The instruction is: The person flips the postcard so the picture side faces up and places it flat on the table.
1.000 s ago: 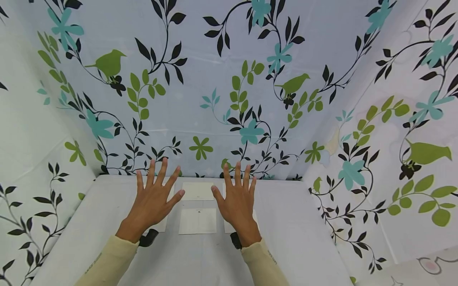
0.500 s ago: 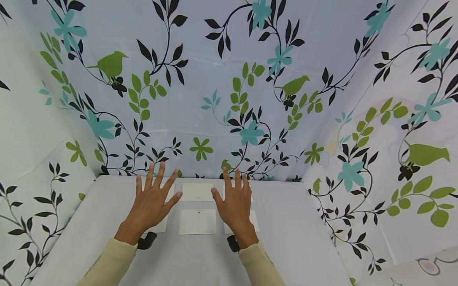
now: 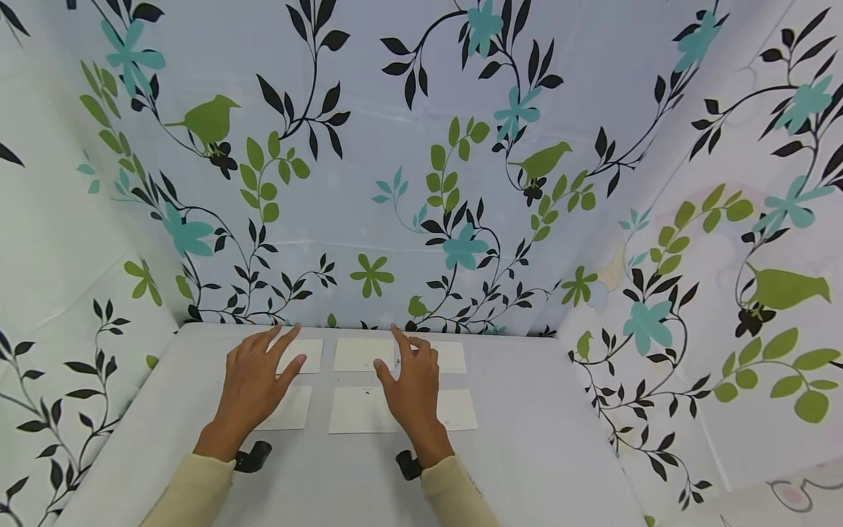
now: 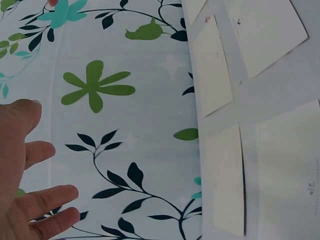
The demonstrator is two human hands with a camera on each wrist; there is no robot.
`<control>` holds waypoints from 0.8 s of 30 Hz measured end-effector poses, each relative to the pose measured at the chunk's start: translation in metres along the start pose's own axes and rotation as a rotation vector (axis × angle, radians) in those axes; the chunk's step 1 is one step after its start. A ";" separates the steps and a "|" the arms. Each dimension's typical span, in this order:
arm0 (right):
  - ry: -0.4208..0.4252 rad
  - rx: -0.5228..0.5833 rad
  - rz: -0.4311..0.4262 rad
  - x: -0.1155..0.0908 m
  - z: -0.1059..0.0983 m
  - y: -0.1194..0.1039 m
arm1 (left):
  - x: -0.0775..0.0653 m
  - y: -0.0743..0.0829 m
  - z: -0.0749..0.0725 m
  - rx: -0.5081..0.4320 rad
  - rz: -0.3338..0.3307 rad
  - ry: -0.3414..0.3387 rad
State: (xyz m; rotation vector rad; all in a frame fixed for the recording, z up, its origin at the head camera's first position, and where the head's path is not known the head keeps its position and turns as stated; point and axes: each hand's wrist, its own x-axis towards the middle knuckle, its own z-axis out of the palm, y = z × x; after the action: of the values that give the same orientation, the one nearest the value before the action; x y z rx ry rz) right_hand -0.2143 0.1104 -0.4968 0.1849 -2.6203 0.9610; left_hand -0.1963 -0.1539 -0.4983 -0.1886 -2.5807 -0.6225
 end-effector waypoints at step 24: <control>-0.158 0.355 0.080 -0.021 0.086 0.011 | -0.038 -0.085 0.017 -0.140 -0.245 0.028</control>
State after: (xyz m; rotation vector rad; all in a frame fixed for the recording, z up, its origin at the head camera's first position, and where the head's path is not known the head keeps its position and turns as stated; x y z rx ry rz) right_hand -0.2205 0.0628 -0.5723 0.2527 -2.5901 1.4927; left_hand -0.1901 -0.2220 -0.5633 0.0927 -2.5546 -0.8880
